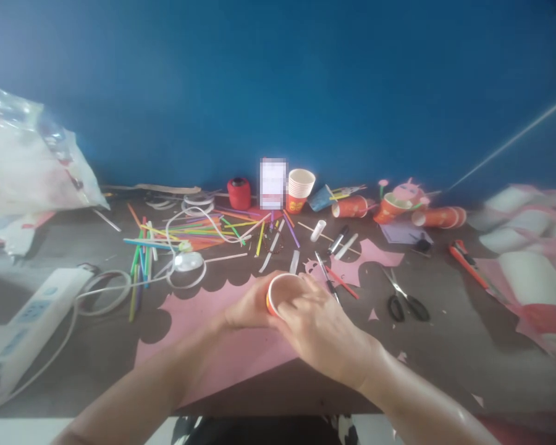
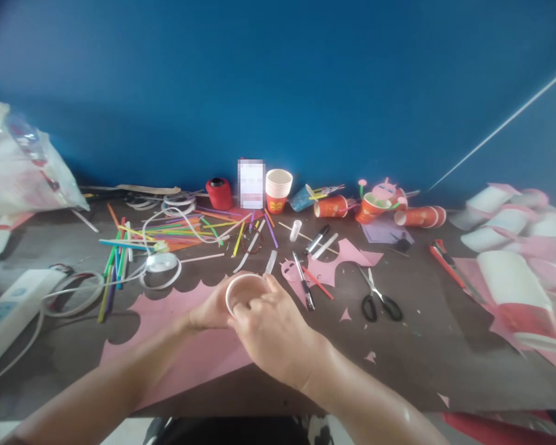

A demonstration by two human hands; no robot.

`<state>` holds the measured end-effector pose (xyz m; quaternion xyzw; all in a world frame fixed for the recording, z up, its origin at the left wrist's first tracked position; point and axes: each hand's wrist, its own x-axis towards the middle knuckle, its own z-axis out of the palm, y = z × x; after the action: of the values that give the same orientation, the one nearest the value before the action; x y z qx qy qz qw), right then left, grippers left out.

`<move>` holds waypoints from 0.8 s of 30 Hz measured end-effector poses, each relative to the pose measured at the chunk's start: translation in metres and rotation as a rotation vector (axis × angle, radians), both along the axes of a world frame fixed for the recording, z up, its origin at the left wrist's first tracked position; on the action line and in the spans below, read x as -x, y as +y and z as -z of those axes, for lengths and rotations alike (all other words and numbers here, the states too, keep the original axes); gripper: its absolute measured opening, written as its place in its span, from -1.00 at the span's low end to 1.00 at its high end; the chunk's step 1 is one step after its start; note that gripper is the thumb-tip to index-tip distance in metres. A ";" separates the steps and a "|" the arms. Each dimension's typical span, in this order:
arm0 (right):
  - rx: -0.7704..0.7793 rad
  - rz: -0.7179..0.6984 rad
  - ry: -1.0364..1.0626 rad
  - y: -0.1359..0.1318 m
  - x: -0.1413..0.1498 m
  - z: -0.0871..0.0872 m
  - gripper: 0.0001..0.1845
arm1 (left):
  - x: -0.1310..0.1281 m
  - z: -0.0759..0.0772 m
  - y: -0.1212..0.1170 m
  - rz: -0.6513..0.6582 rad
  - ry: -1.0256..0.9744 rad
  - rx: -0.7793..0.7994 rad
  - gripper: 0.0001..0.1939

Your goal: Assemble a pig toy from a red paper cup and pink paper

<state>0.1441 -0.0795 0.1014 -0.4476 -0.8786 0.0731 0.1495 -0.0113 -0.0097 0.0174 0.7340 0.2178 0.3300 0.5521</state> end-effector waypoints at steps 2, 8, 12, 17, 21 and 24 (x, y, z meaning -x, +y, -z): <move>-0.055 0.039 0.110 -0.009 -0.013 -0.012 -0.86 | -0.001 0.002 0.002 -0.009 -0.084 0.132 -0.24; -0.280 0.448 0.382 -0.016 -0.065 -0.019 -0.93 | 0.006 0.019 0.032 -0.230 -0.634 0.618 -0.35; 0.004 0.357 0.100 0.012 -0.064 0.027 -0.81 | 0.008 0.026 0.040 -0.245 -0.682 0.699 -0.32; 0.330 0.592 -0.105 0.050 -0.041 0.065 -0.73 | 0.004 0.026 0.032 -0.165 -0.615 0.576 -0.33; 0.343 0.692 -0.111 0.065 -0.022 0.072 -0.62 | 0.002 0.026 0.032 -0.154 -0.562 0.487 -0.24; 0.353 0.704 -0.087 0.065 -0.011 0.078 -0.50 | 0.004 0.026 0.033 -0.144 -0.507 0.466 -0.22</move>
<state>0.1548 -0.0140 0.0229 -0.7430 -0.6507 0.1485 0.0490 -0.0153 0.0231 -0.0090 0.4659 0.1944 0.4813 0.7166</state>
